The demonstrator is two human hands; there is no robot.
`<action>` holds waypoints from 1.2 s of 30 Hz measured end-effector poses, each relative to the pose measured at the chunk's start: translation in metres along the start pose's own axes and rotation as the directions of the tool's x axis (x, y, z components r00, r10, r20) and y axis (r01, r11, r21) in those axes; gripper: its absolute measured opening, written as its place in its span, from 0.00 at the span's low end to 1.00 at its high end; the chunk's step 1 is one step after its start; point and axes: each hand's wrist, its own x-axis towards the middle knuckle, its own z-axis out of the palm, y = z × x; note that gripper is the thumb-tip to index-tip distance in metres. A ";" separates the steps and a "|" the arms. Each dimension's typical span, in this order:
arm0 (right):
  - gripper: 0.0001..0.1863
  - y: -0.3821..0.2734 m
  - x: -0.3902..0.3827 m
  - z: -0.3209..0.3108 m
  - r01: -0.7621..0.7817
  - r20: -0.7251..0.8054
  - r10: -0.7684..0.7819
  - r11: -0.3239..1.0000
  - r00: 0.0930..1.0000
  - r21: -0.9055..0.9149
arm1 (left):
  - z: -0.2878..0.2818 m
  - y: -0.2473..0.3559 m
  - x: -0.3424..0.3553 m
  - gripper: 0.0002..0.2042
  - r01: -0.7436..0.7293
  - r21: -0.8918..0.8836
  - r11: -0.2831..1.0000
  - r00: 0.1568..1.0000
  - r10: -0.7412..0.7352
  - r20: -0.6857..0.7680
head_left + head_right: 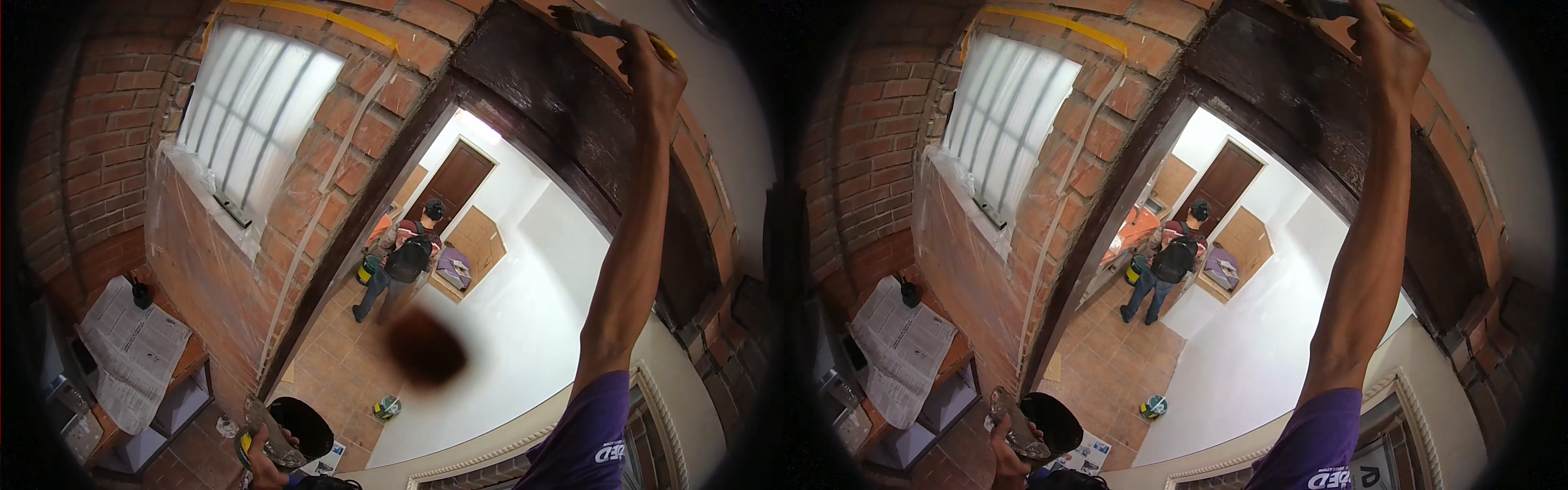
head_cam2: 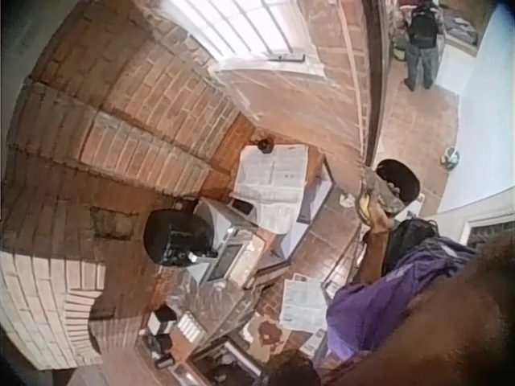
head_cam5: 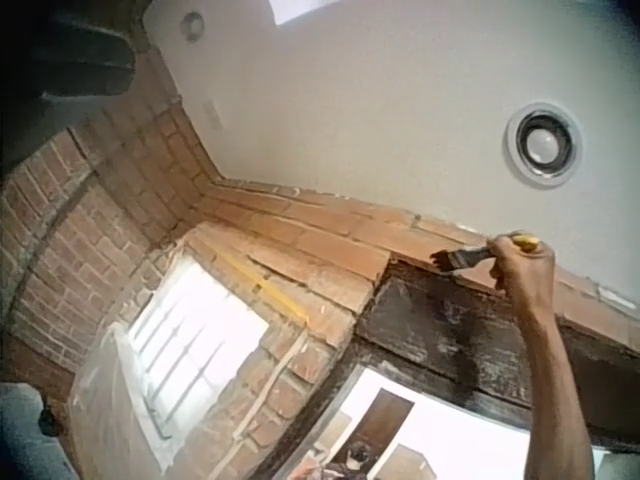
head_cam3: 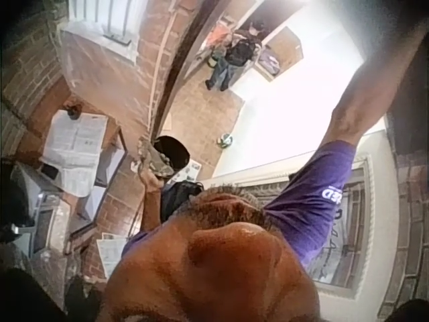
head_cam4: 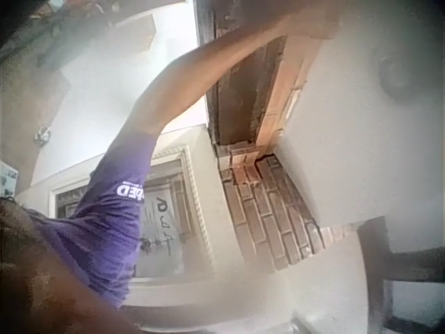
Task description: Apply dark brown paint to a wooden door frame using a brush.
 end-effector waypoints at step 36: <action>0.13 -0.015 -0.020 0.052 0.091 0.093 -0.078 0.986 0.993 -0.138 | -0.001 -0.005 -0.002 0.19 0.038 0.040 0.998 0.999 -0.037 -0.033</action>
